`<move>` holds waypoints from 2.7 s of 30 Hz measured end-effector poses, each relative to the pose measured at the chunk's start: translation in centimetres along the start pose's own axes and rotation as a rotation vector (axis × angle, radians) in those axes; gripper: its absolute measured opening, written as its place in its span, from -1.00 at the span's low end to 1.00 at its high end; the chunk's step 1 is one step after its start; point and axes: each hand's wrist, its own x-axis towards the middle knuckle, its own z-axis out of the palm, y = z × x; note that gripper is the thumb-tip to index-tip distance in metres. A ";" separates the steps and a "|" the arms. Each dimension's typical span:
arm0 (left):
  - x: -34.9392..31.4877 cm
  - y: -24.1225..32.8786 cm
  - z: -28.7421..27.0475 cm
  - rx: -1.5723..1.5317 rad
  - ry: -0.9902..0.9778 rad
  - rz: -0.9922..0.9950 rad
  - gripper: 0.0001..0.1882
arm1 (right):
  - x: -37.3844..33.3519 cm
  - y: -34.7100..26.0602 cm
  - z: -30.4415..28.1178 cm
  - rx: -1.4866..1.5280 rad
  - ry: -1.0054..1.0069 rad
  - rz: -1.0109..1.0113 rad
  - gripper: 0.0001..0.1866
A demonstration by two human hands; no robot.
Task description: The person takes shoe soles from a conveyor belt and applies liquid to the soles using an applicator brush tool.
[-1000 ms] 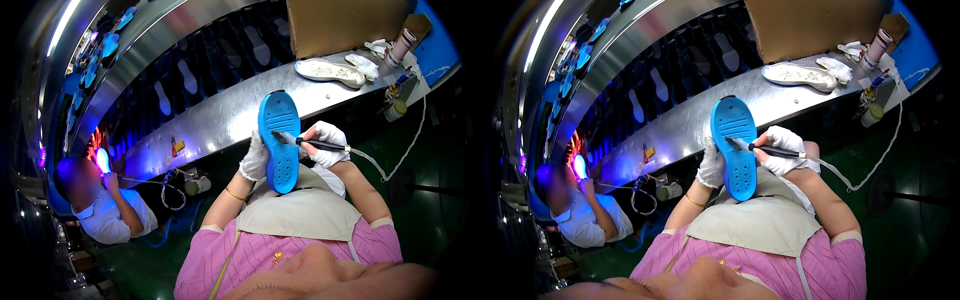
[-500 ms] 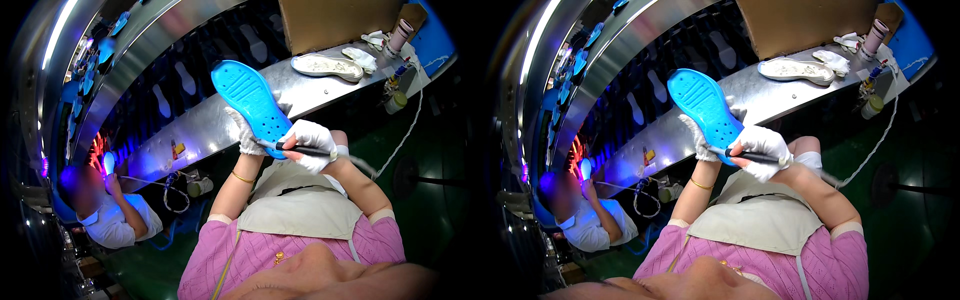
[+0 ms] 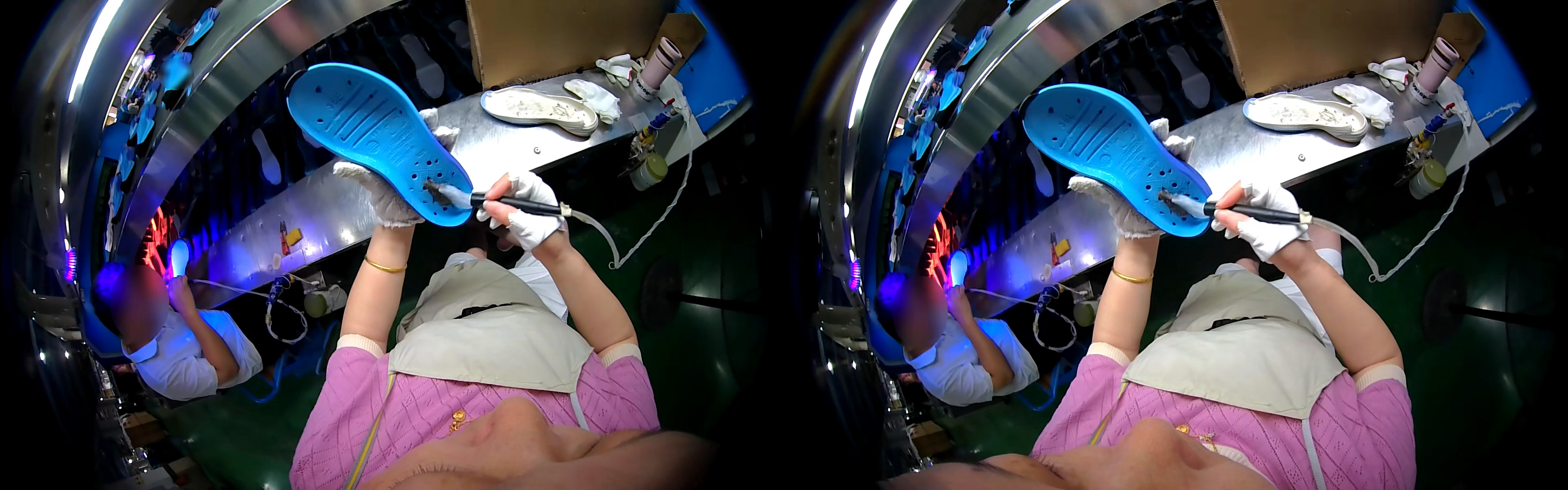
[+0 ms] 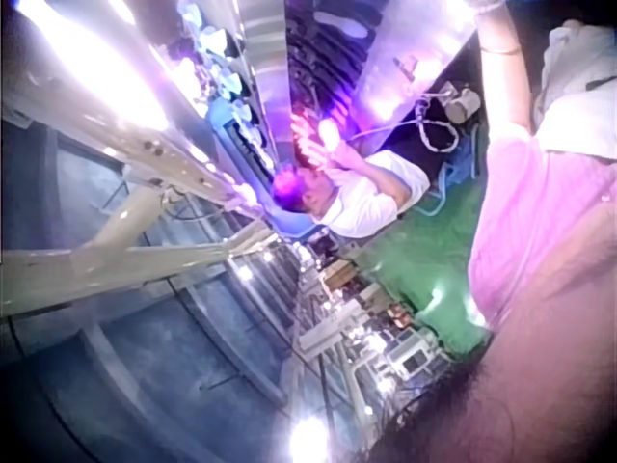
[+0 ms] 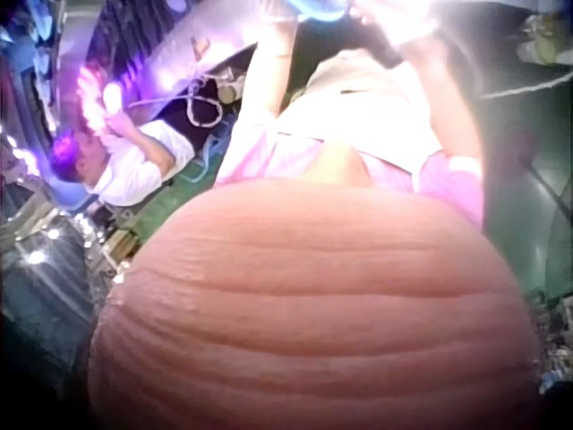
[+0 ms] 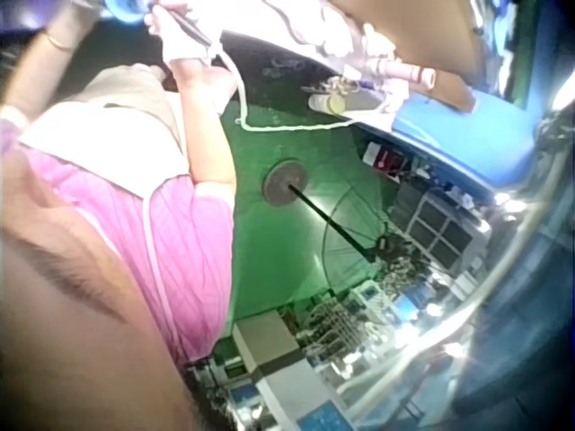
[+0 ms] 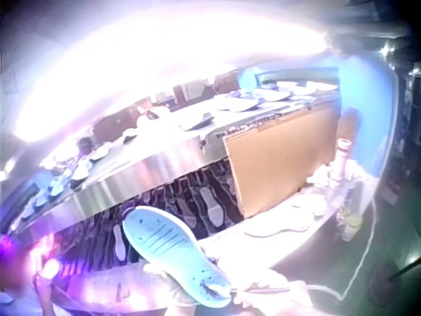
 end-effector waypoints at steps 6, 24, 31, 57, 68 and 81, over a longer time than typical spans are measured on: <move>1.5 0.9 0.2 0.317 0.018 -0.022 0.28 | 1.2 0.0 -0.7 0.210 -0.076 0.307 -0.82; 5.5 1.8 1.9 0.844 0.304 -0.684 -0.04 | 3.1 -0.8 -2.3 -0.379 -0.190 0.357 -0.89; 6.0 1.5 1.5 0.966 0.473 -0.776 -0.08 | 3.5 -1.1 -2.4 -0.342 -0.168 0.418 -0.92; 4.8 2.3 1.5 0.788 0.485 -0.674 -0.07 | 5.7 -2.6 -3.9 -0.844 -0.326 0.052 -0.83; 0.5 5.9 -1.2 0.041 0.456 -0.491 -0.14 | 3.8 -1.7 -3.9 -0.422 -0.046 -0.134 -0.81; -4.1 -5.2 0.4 -0.023 0.460 -0.333 -0.26 | 2.5 0.6 -0.8 -0.679 0.019 -0.376 -0.87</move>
